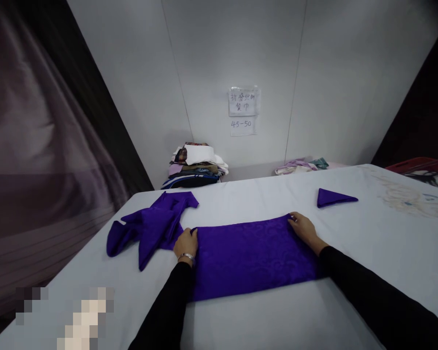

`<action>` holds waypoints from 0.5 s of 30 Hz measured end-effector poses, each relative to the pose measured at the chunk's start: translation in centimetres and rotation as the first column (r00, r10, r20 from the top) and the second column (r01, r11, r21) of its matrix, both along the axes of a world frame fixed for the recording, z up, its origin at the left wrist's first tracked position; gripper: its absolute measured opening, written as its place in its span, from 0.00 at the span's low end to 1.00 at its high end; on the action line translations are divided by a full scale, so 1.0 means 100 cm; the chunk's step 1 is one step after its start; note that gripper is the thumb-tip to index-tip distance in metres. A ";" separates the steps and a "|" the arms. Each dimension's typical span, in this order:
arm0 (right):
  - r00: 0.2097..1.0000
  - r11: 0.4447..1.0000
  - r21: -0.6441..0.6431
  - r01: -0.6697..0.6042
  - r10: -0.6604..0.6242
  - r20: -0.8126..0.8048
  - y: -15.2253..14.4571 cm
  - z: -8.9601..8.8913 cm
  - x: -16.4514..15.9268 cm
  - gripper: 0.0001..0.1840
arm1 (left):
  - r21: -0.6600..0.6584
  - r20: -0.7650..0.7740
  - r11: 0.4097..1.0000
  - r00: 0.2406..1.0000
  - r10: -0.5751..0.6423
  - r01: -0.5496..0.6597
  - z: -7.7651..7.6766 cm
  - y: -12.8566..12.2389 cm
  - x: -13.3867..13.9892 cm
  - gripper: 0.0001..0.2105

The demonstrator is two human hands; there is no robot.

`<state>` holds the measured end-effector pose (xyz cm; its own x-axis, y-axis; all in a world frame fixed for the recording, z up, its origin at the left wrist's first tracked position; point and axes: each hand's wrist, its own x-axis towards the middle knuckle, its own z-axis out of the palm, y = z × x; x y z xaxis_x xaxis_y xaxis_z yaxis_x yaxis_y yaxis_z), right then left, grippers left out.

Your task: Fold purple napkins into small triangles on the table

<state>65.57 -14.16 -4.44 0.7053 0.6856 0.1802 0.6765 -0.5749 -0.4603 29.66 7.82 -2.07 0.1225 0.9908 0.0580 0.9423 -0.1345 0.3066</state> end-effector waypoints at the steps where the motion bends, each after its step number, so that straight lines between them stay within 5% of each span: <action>1: 1.000 1.000 0.001 0.003 -0.003 0.002 0.000 0.000 0.000 0.17 | 0.000 -0.005 1.000 1.000 0.004 -0.004 0.000 0.000 0.000 0.19; 15: 0.997 0.998 -0.060 -0.034 0.038 0.066 0.001 0.000 0.006 0.17 | -0.014 -0.030 1.000 1.000 0.001 -0.001 0.002 0.000 0.005 0.17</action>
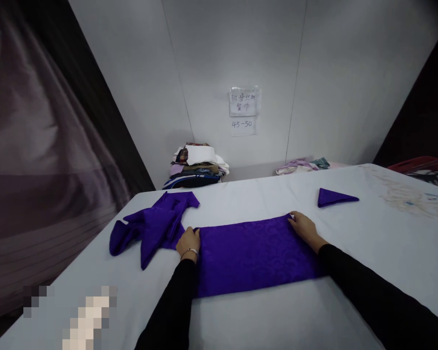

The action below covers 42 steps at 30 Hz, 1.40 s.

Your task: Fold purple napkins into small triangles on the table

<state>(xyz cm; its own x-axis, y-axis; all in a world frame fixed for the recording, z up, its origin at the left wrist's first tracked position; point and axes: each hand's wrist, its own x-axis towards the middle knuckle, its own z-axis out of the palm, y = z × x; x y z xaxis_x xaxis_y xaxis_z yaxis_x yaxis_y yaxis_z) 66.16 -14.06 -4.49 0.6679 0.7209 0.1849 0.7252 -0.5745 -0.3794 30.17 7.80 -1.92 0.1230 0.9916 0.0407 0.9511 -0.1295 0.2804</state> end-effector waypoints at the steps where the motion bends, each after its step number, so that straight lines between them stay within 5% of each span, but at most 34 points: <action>1: 1.000 1.000 -0.001 0.006 -0.006 0.004 -0.002 0.002 0.002 0.18 | 0.002 0.008 1.000 1.000 0.001 -0.001 0.003 0.001 -0.002 0.18; 4: 0.999 1.000 0.023 -0.007 0.006 0.042 -0.010 0.008 -0.002 0.23 | 0.041 0.036 0.999 0.999 0.005 -0.006 0.015 -0.001 -0.009 0.22; 7: 0.976 0.974 0.101 -0.204 0.194 0.099 -0.023 0.015 -0.037 0.25 | 0.146 0.048 0.985 0.994 -0.101 0.093 0.021 -0.022 -0.012 0.23; 11: 0.793 0.791 0.076 -0.607 0.609 0.008 -0.039 0.018 -0.120 0.28 | 0.210 0.042 0.825 0.838 -0.544 0.525 0.004 -0.083 -0.003 0.21; 14: 0.670 0.672 -0.025 -0.740 0.733 -0.120 -0.047 0.019 -0.161 0.34 | 0.146 0.014 0.702 0.708 -0.706 0.697 -0.017 -0.123 0.001 0.24; 17: 0.701 0.697 -0.087 -0.712 0.696 -0.159 -0.061 0.017 -0.154 0.35 | 0.066 -0.039 0.702 0.705 -0.708 0.709 -0.029 -0.133 -0.009 0.28; 23: 0.904 0.887 -0.184 -0.423 0.428 -0.017 -0.118 -0.001 -0.070 0.32 | 0.010 -0.149 0.838 0.829 -0.539 0.546 -0.030 -0.104 -0.065 0.29; 27: 0.958 0.953 -0.161 -0.256 0.272 0.090 -0.150 -0.002 -0.056 0.31 | 0.003 -0.209 0.913 0.893 -0.398 0.408 -0.031 -0.096 -0.099 0.27; 30: 0.900 0.900 -0.124 -0.417 0.428 0.080 -0.155 0.007 -0.082 0.31 | 0.076 -0.167 0.878 0.874 -0.457 0.473 -0.026 -0.108 -0.110 0.26; 33: 0.762 0.762 -0.094 -0.640 0.646 0.051 -0.150 0.011 -0.110 0.29 | 0.149 -0.100 0.737 0.751 -0.652 0.660 -0.019 -0.127 -0.113 0.25; 35: 0.716 0.719 -0.068 -0.692 0.695 0.061 -0.147 0.007 -0.117 0.26 | 0.179 -0.096 0.668 0.689 -0.719 0.722 -0.017 -0.137 -0.114 0.23; 42: 0.770 0.772 -0.027 -0.635 0.636 0.056 -0.139 -0.019 -0.087 0.25 | 0.099 -0.170 0.786 0.788 -0.591 0.611 -0.015 -0.139 -0.109 0.25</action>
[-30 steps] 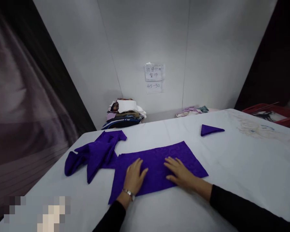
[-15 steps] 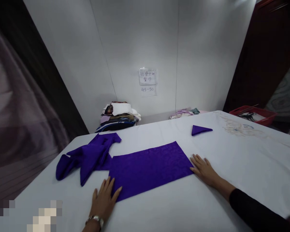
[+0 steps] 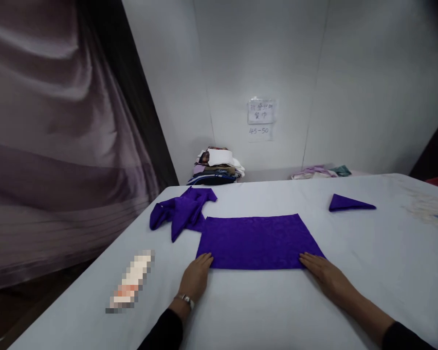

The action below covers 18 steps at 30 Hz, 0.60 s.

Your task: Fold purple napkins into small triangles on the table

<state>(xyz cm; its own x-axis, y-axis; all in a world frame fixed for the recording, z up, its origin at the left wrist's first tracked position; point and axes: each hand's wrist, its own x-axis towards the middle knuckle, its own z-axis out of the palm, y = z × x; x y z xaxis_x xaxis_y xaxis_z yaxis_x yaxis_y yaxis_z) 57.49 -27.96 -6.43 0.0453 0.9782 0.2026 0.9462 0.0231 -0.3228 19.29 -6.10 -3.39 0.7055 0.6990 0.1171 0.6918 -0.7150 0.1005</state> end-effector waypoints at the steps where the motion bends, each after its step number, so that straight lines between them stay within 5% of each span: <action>1: 1.000 0.999 0.012 0.031 -0.031 -0.006 0.000 -0.001 0.006 0.25 | -0.007 -0.008 1.000 1.000 0.009 -0.009 0.002 -0.001 0.004 0.24; 7: 0.979 0.976 0.093 0.199 -0.203 0.030 -0.029 -0.004 0.046 0.25 | -0.072 0.010 0.992 0.995 -0.103 0.103 0.008 -0.037 0.023 0.21; 13: 0.999 1.000 0.007 0.003 -0.003 0.048 -0.080 -0.009 0.054 0.22 | -0.043 -0.004 0.986 0.987 -0.160 0.160 0.012 -0.081 0.005 0.20; 18: 0.997 1.000 -0.013 -0.016 0.017 0.078 -0.070 0.017 0.026 0.23 | -0.105 0.070 0.991 0.995 -0.070 0.078 0.034 -0.078 0.006 0.18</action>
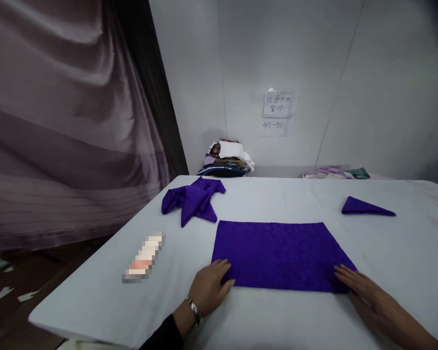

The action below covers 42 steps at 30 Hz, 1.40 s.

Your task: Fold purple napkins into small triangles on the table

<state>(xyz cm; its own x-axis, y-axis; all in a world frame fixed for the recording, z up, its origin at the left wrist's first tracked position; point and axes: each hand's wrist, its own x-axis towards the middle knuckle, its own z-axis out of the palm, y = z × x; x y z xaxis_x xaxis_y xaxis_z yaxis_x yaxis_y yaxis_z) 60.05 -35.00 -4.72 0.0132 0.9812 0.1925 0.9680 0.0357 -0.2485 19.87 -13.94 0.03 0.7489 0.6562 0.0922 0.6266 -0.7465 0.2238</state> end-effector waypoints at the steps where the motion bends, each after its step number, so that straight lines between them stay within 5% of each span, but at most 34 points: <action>1: 1.000 1.000 -0.008 0.004 -0.004 -0.013 0.009 0.008 -0.011 0.24 | 0.002 0.028 1.000 0.999 0.021 -0.021 0.004 0.005 0.007 0.19; 6: 0.990 0.987 -0.114 -0.110 0.098 -0.105 0.070 0.032 -0.076 0.27 | 0.035 0.053 0.995 0.995 0.086 -0.088 0.001 0.040 0.059 0.22; 11: 0.976 0.962 -0.187 -0.200 0.179 -0.121 0.098 0.015 -0.113 0.31 | 0.095 0.022 0.959 0.964 0.266 -0.267 -0.022 0.072 0.078 0.21; 18: 0.978 0.964 -0.189 -0.189 0.167 -0.125 0.088 0.000 -0.113 0.29 | 0.093 0.076 0.886 0.891 0.448 -0.454 -0.026 0.110 0.057 0.13; 26: 0.977 0.966 -0.177 -0.191 0.170 -0.130 0.089 -0.002 -0.114 0.30 | 0.020 0.144 0.792 0.785 0.602 -0.611 -0.028 0.135 0.070 0.12; 42: 0.980 0.969 -0.173 -0.176 0.156 -0.124 0.086 -0.002 -0.112 0.30 | -0.086 0.155 0.767 0.752 0.641 -0.636 -0.032 0.155 0.068 0.09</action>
